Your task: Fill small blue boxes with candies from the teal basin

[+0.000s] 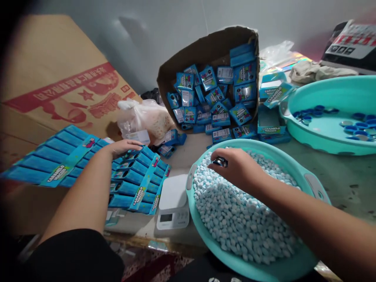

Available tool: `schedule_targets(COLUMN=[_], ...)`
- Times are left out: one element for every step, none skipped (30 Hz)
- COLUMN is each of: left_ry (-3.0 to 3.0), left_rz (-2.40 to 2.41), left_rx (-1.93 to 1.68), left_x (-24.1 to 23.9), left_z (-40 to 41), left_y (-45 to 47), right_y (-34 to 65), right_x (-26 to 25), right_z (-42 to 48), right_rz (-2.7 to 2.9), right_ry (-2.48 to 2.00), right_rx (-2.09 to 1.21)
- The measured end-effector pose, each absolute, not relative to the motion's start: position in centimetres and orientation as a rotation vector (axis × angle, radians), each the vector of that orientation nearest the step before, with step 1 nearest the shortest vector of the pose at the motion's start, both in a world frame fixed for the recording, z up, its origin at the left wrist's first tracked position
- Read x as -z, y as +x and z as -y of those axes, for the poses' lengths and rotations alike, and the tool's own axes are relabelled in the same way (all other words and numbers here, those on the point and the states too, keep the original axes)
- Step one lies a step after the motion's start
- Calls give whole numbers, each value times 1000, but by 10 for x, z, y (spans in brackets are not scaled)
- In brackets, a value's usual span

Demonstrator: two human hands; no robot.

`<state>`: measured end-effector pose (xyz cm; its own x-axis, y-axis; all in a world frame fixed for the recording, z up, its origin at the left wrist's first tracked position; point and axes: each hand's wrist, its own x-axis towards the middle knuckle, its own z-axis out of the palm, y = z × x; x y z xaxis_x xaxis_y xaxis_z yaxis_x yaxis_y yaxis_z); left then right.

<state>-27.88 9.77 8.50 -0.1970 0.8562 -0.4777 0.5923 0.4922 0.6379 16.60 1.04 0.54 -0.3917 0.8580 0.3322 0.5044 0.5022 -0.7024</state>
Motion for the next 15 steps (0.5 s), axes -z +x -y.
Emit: schedule_targets(left_ry=[1209, 1217, 1221, 1224, 1227, 1231, 1237, 1245, 1256, 1267, 1279, 1291, 1304, 1319, 1338], left_rz=[-1907, -1904, -1894, -1880, -1865, -1850, -1839, -1829, -1822, -1818, -1816, -1818, -1824, -1834, -1850], left_rx=[-387, -377, -369, -365, -366, -369, -374, -379, -382, -382, -379, -373, -366, -357, -349], left_x=[-86, -86, -85, -84, -82, -79, -77, -75, -72, -71, -69, -69, -69, -71, -74], left_z=[-99, -101, -102, -103, -103, -103, -102, -101, -100, -99, -98, -97, -97, -98, -99], left_y=[-278, -277, -277, -276, -276, -275, -275, -275, -275, -275, -275, -275, -276, -276, -275], right_y=[166, 166, 166, 166, 166, 165, 165, 165, 165, 166, 167, 168, 169, 170, 171], right_x=[-5, -4, -4, -3, -3, -3, -4, -4, -4, -4, -4, -4, -4, -4, -4], right_z=[-11, -11, -11, -11, -11, -12, -12, -12, -12, -13, -13, -14, -14, -15, -16], right_rz=[2062, 2057, 2051, 2042, 2034, 2027, 2020, 2014, 2007, 2001, 1997, 1990, 1985, 1980, 1974], right_ry=[-1114, -1119, -1128, -1141, -1160, -1182, -1201, -1217, -1228, -1234, -1233, -1230, -1228, -1229, -1233], right_rx=[-662, -658, -649, -637, -624, -614, -603, -595, -588, -581, -574, -565, -557, -552, -548])
